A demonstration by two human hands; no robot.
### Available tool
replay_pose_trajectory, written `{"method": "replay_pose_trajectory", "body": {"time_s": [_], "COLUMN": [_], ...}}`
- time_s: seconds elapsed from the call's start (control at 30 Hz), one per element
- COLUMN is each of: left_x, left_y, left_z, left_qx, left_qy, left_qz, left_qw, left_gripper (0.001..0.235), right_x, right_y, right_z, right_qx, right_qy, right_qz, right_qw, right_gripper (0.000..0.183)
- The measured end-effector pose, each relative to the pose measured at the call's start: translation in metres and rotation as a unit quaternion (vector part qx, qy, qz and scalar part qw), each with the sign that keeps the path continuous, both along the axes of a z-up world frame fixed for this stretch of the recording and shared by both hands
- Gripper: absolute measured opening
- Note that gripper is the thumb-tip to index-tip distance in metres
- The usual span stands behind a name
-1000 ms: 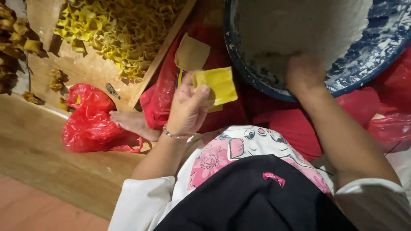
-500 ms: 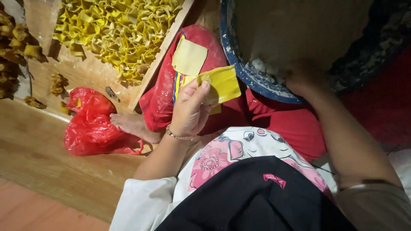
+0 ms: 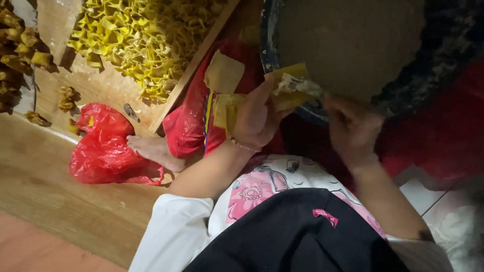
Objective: The person sits on the floor and repeatedly scoops a white filling from a large bowl using a fork, places it onto small yellow square wrappers, folds them into dumplings, and places the finished dumplings onto a wooden tray.
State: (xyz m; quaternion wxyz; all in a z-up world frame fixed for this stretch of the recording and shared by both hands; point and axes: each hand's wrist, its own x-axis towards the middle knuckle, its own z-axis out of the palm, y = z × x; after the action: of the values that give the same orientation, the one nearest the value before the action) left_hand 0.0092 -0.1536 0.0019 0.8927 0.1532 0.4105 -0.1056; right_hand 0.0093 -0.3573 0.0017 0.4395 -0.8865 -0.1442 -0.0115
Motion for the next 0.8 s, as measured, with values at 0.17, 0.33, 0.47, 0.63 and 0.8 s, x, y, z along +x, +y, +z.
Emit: {"method": "replay_pose_trajectory", "body": {"time_s": [0.17, 0.33, 0.47, 0.63, 0.8], "left_x": [0.005, 0.011, 0.008, 0.005, -0.009], "left_y": [0.006, 0.013, 0.016, -0.001, -0.018], "left_z": [0.034, 0.055, 0.048, 0.036, -0.042], "left_qx": [0.027, 0.073, 0.151, 0.102, 0.029], "left_qy": [0.081, 0.047, -0.051, -0.086, -0.08], "left_qz": [0.035, 0.058, 0.014, -0.039, -0.078], "left_qw": [0.996, 0.995, 0.987, 0.99, 0.993], "left_gripper": [0.054, 0.023, 0.025, 0.027, 0.027], "right_x": [-0.005, -0.001, 0.008, 0.009, 0.009], "right_y": [-0.003, -0.026, -0.017, 0.006, 0.018], "right_z": [-0.014, -0.013, 0.007, 0.006, -0.003], "right_qx": [-0.053, -0.098, -0.035, 0.088, 0.271], "right_qy": [-0.132, -0.185, -0.177, -0.082, 0.036], "right_qz": [0.027, 0.036, 0.013, -0.024, -0.026], "right_qw": [0.989, 0.977, 0.984, 0.992, 0.962], "right_gripper": [0.019, 0.022, 0.008, 0.018, 0.011]}}
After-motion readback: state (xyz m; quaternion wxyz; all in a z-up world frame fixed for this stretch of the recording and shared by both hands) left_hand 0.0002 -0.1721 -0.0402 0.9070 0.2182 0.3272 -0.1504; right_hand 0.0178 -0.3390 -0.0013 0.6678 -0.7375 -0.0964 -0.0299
